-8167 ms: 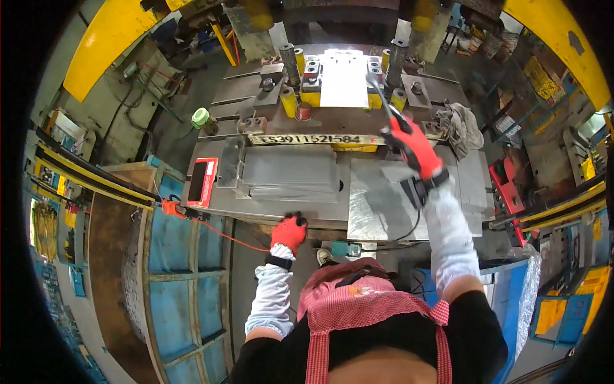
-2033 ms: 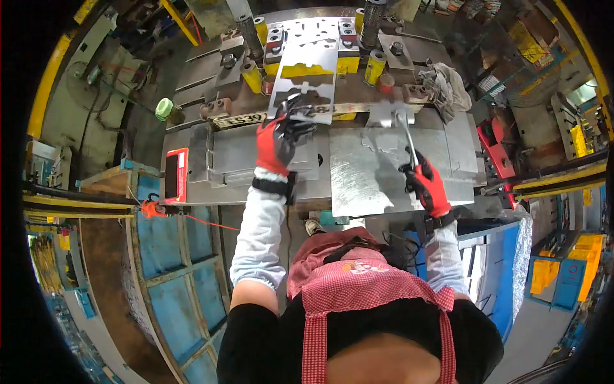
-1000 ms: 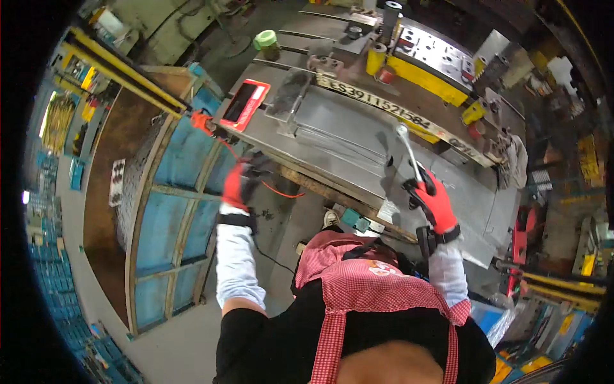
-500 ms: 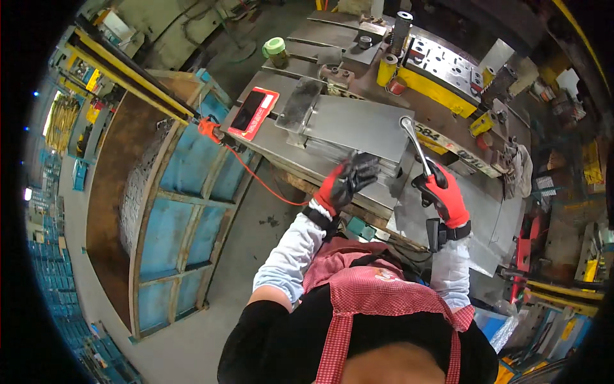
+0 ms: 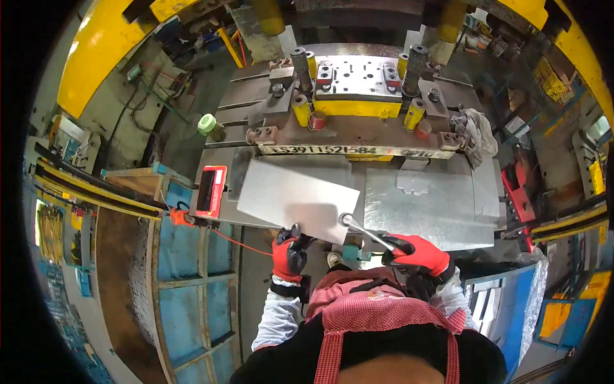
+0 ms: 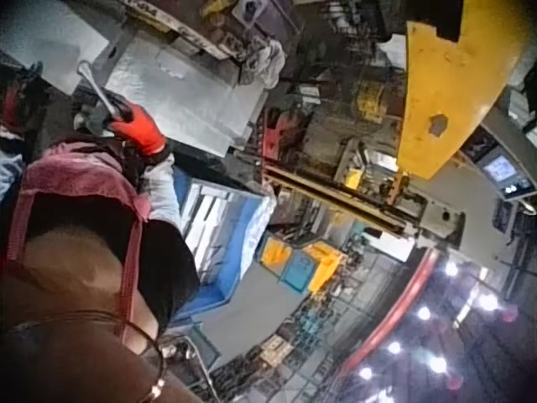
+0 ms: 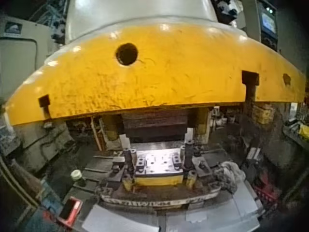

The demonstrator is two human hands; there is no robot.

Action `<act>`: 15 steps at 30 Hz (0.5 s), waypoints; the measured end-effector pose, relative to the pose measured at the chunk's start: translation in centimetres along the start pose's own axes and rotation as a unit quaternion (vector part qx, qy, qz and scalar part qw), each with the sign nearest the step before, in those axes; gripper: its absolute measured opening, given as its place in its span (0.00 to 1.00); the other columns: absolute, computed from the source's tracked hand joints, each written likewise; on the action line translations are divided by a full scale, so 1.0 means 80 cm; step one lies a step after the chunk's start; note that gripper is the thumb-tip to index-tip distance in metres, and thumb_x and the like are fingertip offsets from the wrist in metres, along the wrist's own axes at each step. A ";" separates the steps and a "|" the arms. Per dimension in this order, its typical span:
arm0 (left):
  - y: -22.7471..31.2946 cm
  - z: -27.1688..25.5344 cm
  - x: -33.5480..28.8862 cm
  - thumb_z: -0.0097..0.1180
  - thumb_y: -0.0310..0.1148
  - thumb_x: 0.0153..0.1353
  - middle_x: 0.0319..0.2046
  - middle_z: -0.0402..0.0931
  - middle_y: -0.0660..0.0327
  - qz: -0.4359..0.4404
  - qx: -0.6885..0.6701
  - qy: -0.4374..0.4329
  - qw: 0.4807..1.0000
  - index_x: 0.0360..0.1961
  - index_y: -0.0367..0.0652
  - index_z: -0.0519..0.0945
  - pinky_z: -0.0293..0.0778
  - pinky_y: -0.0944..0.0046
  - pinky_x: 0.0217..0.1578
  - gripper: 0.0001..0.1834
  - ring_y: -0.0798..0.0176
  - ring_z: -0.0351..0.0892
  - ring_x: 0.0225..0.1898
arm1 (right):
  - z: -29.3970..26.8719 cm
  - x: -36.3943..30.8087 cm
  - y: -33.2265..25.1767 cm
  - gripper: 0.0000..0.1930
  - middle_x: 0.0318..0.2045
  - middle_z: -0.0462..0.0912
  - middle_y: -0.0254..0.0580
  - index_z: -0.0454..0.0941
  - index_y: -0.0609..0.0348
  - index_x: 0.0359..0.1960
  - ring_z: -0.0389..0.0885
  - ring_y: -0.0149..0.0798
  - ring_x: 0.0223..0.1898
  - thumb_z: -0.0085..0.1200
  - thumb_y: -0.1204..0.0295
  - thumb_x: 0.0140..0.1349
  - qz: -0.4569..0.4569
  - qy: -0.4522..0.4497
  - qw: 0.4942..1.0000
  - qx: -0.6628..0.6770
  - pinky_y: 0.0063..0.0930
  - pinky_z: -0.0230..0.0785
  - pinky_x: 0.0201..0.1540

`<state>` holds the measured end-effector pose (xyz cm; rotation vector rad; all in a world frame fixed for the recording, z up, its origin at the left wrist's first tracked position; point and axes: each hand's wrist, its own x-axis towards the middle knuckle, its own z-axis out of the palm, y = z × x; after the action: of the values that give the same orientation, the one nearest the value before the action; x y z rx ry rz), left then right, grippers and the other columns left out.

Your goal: Operating a stamping press to form and punch holes in metal sheets.

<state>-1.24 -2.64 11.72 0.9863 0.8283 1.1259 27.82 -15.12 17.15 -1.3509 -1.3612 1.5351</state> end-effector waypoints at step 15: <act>0.041 0.166 0.316 0.50 0.33 0.55 0.25 0.74 0.66 -0.108 -0.018 -0.304 0.946 0.30 0.39 0.77 0.69 0.71 0.28 0.09 0.73 0.71 0.25 | -0.007 0.051 -0.053 0.24 0.24 0.70 0.29 0.62 0.59 0.56 0.66 0.21 0.23 0.50 0.74 0.56 -0.043 0.205 0.918 0.338 0.15 0.61 0.24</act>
<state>15.85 19.49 18.29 1.0999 0.3962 0.5874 26.79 -10.16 20.19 -1.0597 -0.5383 1.3725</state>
